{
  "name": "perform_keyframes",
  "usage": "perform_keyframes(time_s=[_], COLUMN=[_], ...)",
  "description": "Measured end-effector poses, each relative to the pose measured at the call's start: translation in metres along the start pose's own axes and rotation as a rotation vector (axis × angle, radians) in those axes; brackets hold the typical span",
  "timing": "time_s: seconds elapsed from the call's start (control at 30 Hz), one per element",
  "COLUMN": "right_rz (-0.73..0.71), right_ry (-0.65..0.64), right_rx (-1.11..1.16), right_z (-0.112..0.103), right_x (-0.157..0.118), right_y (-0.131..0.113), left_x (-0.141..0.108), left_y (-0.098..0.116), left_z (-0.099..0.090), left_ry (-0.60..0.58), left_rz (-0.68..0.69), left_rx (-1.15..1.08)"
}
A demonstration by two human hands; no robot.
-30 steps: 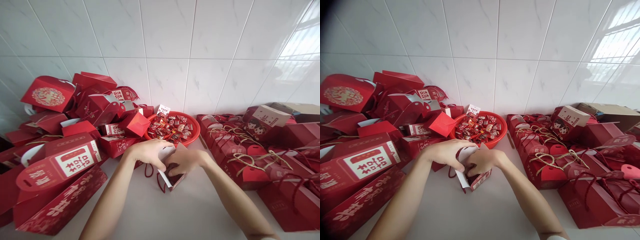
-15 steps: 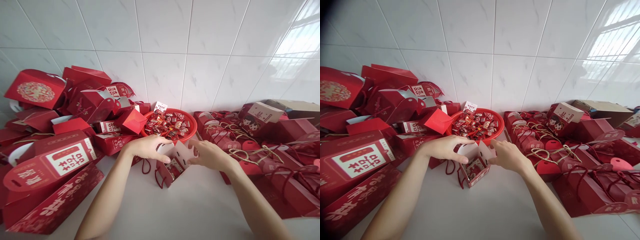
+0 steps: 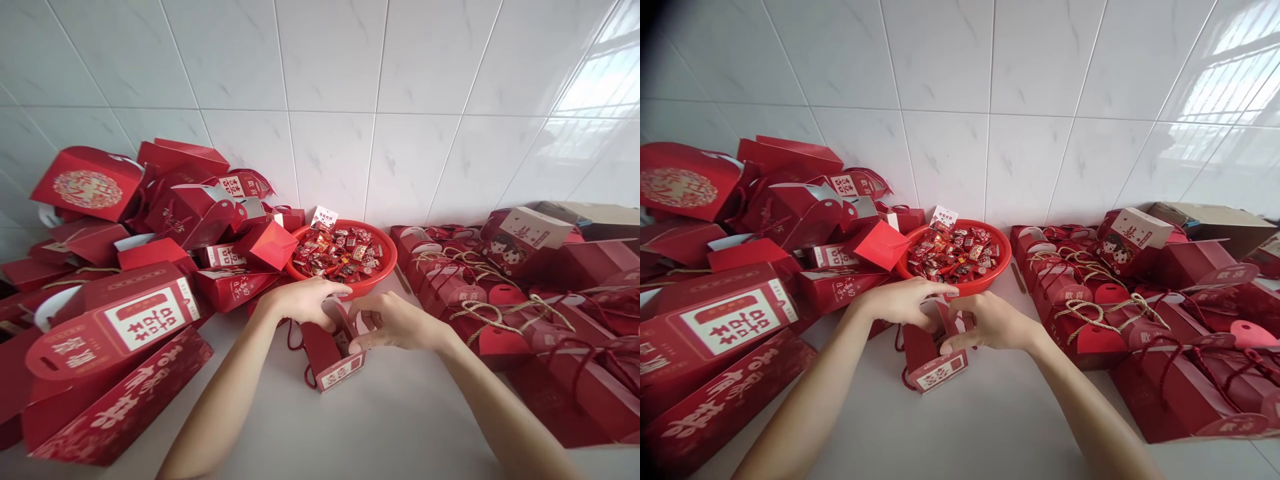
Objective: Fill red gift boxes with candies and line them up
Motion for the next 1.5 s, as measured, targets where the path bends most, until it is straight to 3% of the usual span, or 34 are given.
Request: perform_keyframes(time_s=[0.17, 0.27, 0.6, 0.9, 1.07, 1.23, 1.5], right_rz=[-0.006, -0.02, -0.03, -0.035, 0.028, 0.07, 0.252], right_ry=[-0.112, -0.123, -0.155, -0.191, -0.216, -0.094, -0.064], right_rx=[0.066, 0.081, 0.047, 0.024, 0.1, -0.081, -0.114], right_z=[0.025, 0.028, 0.029, 0.026, 0.023, 0.023, 0.025], right_x=[0.002, 0.002, -0.004, -0.01, -0.013, -0.005, -0.004], right_y=[0.002, 0.003, 0.006, 0.01, 0.006, 0.017, 0.041], left_x=[0.006, 0.006, -0.012, -0.001, -0.006, -0.016, -0.031], left_y=[-0.007, -0.01, -0.023, -0.021, -0.01, -0.003, -0.016], left_z=[0.009, 0.01, -0.016, 0.011, 0.009, 0.007, 0.024], left_ry=[-0.012, -0.032, -0.022, -0.074, 0.042, 0.129, -0.085], left_rz=[0.008, -0.022, -0.108, -0.168, -0.072, 0.05, -0.118], left_rx=[0.048, 0.047, -0.006, 0.191, 0.079, -0.063, -0.2])
Point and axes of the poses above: each hand's wrist, its own x-axis towards the middle knuckle, its own z-axis out of the palm, y = z × x, the point moved 10 cm from there along x, towards the middle knuckle, and after that the axes turned 7 degrees about y, right-handed, at the moved point
